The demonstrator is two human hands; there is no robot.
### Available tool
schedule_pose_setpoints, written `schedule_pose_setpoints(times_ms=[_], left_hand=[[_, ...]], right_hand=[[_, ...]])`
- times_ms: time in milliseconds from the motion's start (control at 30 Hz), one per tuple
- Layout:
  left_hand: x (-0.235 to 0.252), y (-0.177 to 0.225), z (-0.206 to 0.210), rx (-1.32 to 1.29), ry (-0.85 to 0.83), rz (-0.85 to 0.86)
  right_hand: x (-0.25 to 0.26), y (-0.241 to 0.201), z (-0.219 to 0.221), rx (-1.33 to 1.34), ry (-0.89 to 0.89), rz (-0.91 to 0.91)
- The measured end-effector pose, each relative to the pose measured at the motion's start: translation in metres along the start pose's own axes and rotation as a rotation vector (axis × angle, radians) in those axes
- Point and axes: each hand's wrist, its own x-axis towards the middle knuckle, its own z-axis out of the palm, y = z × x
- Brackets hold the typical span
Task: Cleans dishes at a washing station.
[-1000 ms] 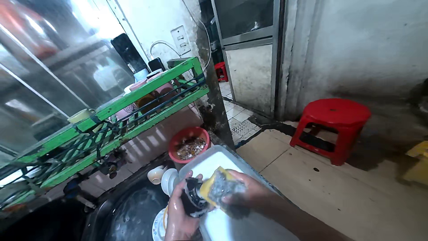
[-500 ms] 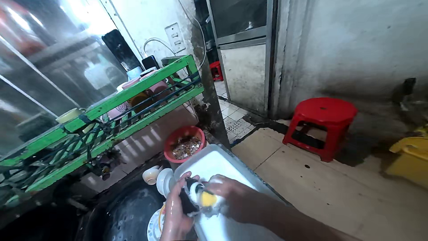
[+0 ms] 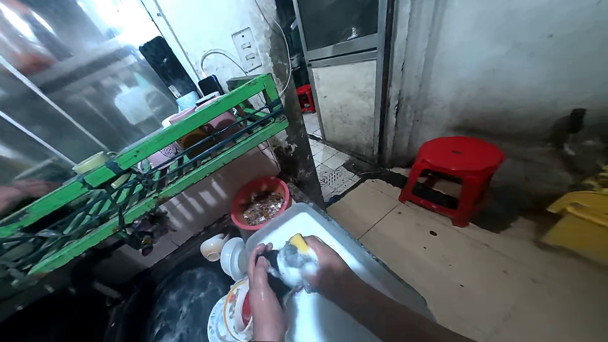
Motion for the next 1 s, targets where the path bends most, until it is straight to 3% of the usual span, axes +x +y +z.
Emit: schedule_pose_setpoints(times_ms=[67, 167, 233, 300, 333, 400, 533, 633, 700, 733, 800, 900, 967, 1000], left_hand=[[0.001, 0.012, 0.001, -0.096, 0.014, -0.257], [0.011, 0.029, -0.013, -0.213, -0.130, -0.628], [0.015, 0.031, -0.022, -0.260, -0.242, -0.743], [0.014, 0.029, -0.023, -0.236, -0.238, -0.724], [0.012, 0.029, -0.020, -0.178, -0.209, -0.647], [0.011, 0.028, -0.013, 0.003, -0.161, -0.394], [0.011, 0.020, -0.006, 0.303, -0.113, 0.126], [0.012, 0.006, -0.016, 0.532, -0.207, 0.612], [0.013, 0.001, -0.022, 0.560, -0.237, 0.720], [0.012, -0.001, -0.022, 0.473, -0.224, 0.640], [0.011, 0.000, -0.018, 0.170, -0.093, 0.271], [0.016, 0.013, -0.002, -0.274, 0.165, -0.329], [0.012, 0.021, 0.008, -0.366, 0.137, -0.504], [0.008, 0.021, 0.011, -0.333, 0.111, -0.486]], right_hand=[[-0.003, 0.005, 0.008, -0.166, 0.135, -0.279], [-0.011, 0.013, -0.001, -0.343, 0.031, -0.612], [-0.012, 0.023, -0.006, -0.381, 0.024, -0.817], [-0.010, 0.036, -0.003, -0.346, 0.064, -0.849], [-0.008, 0.041, 0.001, -0.305, 0.099, -0.784], [-0.008, 0.042, 0.014, -0.156, 0.153, -0.488], [-0.006, 0.005, 0.015, 0.392, -0.031, 0.253], [-0.012, 0.012, 0.008, 0.895, -0.230, 0.340], [-0.008, 0.010, -0.002, 0.978, -0.361, 0.493], [-0.005, 0.007, -0.006, 0.888, -0.337, 0.540], [0.000, 0.002, -0.011, 0.603, -0.195, 0.438], [0.000, 0.006, -0.001, 0.241, 0.121, 0.018], [-0.003, 0.019, 0.015, 0.022, 0.198, -0.359], [-0.004, 0.024, 0.023, -0.062, 0.214, -0.467]])
